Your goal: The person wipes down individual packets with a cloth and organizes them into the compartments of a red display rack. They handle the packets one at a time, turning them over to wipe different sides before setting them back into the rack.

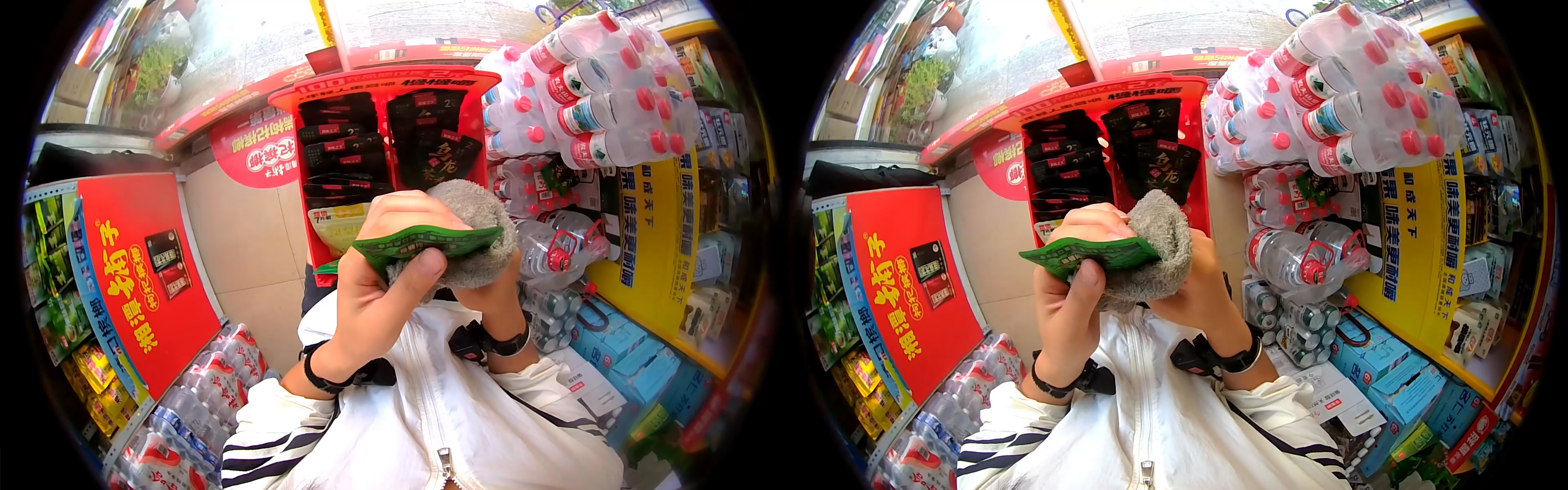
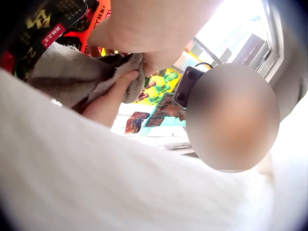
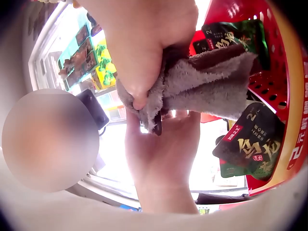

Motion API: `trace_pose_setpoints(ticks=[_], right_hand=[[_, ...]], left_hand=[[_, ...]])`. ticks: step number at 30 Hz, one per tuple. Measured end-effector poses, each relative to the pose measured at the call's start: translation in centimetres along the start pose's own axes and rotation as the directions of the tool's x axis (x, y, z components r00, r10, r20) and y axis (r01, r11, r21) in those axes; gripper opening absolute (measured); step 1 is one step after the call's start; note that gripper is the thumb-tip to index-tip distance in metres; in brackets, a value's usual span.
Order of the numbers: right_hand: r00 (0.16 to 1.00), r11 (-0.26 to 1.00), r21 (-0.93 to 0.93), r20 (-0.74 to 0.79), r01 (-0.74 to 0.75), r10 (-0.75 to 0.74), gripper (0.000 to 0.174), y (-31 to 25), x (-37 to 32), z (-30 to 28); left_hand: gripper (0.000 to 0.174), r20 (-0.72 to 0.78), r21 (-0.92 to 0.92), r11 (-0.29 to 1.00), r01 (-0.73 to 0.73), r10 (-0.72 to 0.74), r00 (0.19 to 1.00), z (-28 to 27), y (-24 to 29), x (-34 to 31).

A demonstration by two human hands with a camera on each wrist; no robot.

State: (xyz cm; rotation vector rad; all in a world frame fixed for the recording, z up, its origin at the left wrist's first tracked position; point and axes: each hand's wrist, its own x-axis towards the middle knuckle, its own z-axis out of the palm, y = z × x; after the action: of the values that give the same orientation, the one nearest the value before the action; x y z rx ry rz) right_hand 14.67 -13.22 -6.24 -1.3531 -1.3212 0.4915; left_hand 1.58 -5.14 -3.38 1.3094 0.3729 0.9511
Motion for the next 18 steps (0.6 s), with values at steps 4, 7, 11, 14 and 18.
trace_pose_setpoints(ticks=[4, 7, 11, 14, 18], right_hand=[[0.999, 0.995, 0.097, -0.052, 0.015, -0.010, 0.031, 0.6, 0.2, 0.4], [0.998, 0.991, 0.133, -0.068, 0.014, -0.004, 0.029, 0.6, 0.6, 0.5], [0.999, 0.998, 0.062, 0.034, -0.015, 0.013, 0.027, 0.8, 0.7, -0.2], [0.979, 0.949, 0.261, -0.052, -0.178, 0.198, 0.025, 1.6, -0.7, 0.7], [0.902, 0.967, 0.131, -0.349, -0.220, 0.252, 0.023, 1.5, -1.9, 0.5]], left_hand=[[0.018, -0.035, -0.028, 0.997, 0.070, -0.071, 0.997, -0.1, 0.8, 0.0], [0.018, -0.018, 0.014, 0.995, 0.101, -0.101, 0.995, -0.6, 1.1, 0.1], [0.021, -0.022, -0.016, 0.969, 0.245, -0.245, 0.969, -1.0, 1.8, 0.4], [0.031, 0.003, 0.048, 0.979, 0.197, -0.197, 0.980, -1.2, 1.8, 0.6], [0.039, -0.052, -0.009, 0.974, 0.225, -0.225, 0.973, -1.0, 1.5, 0.4]])
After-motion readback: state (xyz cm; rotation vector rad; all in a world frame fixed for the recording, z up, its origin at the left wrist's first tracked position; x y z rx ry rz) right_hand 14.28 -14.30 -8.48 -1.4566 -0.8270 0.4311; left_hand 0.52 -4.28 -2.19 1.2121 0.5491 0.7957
